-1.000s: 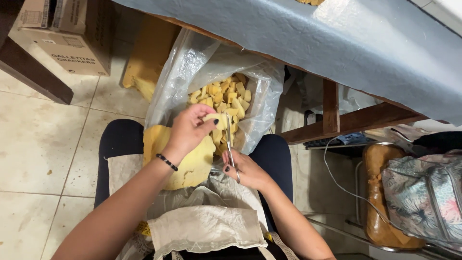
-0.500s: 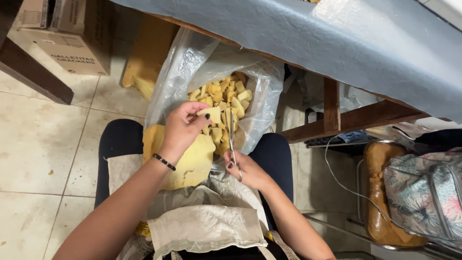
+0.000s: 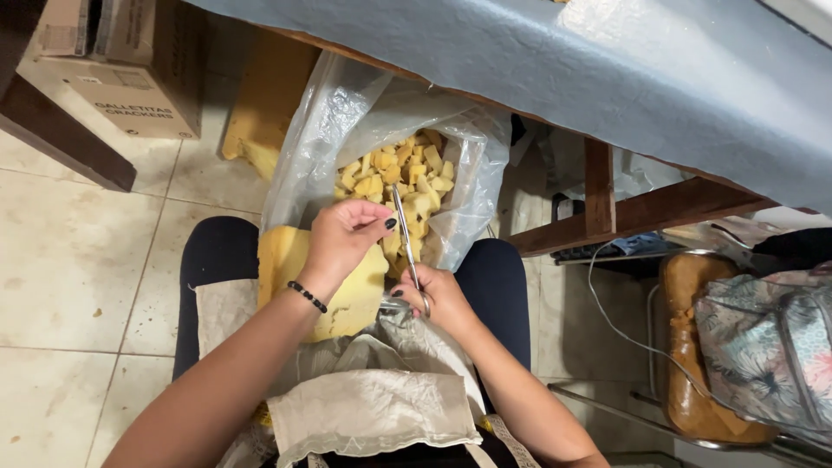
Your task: Cutting a large block of yellow foam into smaller pieces using scissors.
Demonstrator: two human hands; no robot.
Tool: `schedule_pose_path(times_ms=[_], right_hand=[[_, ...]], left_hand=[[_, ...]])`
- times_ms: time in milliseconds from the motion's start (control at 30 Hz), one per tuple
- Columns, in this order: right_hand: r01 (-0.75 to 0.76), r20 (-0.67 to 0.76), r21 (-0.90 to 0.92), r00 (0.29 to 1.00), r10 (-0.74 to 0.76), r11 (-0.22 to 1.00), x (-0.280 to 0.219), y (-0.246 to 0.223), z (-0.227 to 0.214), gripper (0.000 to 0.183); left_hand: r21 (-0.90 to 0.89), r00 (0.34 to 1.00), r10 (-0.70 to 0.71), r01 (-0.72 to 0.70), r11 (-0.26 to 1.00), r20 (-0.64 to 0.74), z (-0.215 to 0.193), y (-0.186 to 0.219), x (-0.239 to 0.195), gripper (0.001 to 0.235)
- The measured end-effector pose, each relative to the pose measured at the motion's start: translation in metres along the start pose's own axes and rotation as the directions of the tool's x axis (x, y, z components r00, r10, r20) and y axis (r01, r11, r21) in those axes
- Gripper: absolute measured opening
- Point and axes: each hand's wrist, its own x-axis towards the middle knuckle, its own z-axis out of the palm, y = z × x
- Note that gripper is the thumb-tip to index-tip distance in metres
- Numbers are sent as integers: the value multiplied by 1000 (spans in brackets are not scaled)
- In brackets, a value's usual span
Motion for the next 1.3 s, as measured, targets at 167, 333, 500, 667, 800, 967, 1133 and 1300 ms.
schedule_pose_path(times_ms=[167,333,500,667,800,967,1133,1300], right_hand=[[56,89,112,994,-67,992,-1,20,-3,26],[158,131,131,976,-176,979,-13,11,-8,45],[125,44,-33,991,-124,992,-33,-13,-13,60],[72,94,-279,994,-48,958,-51,-31,-29,57],[58,171,-600,984,57,798,-64,-50,-36,61],[99,251,-712,960,121,695,-63,-60,-25,67],[162,309,-728,945,108,667,-52,-72,-13,72],[207,251,-721,967,-29,661,-49,-62,-11,64]], left_hand=[[48,999,50,-50,998,0,3,14,14,25],[352,909,373,-416,839,185,-1,37,29,68],[945,940,-115,-309,105,321,-23,46,-7,48],[935,935,-91,-350,-59,344,-45,-8,-16,63],[824,869,1,-471,314,495,-63,2,-22,66],[758,870,46,-452,470,491,-76,13,-40,56],[746,871,175,-485,456,459,-81,1,-49,57],[733,814,321,-577,361,483,-80,-5,-52,54]])
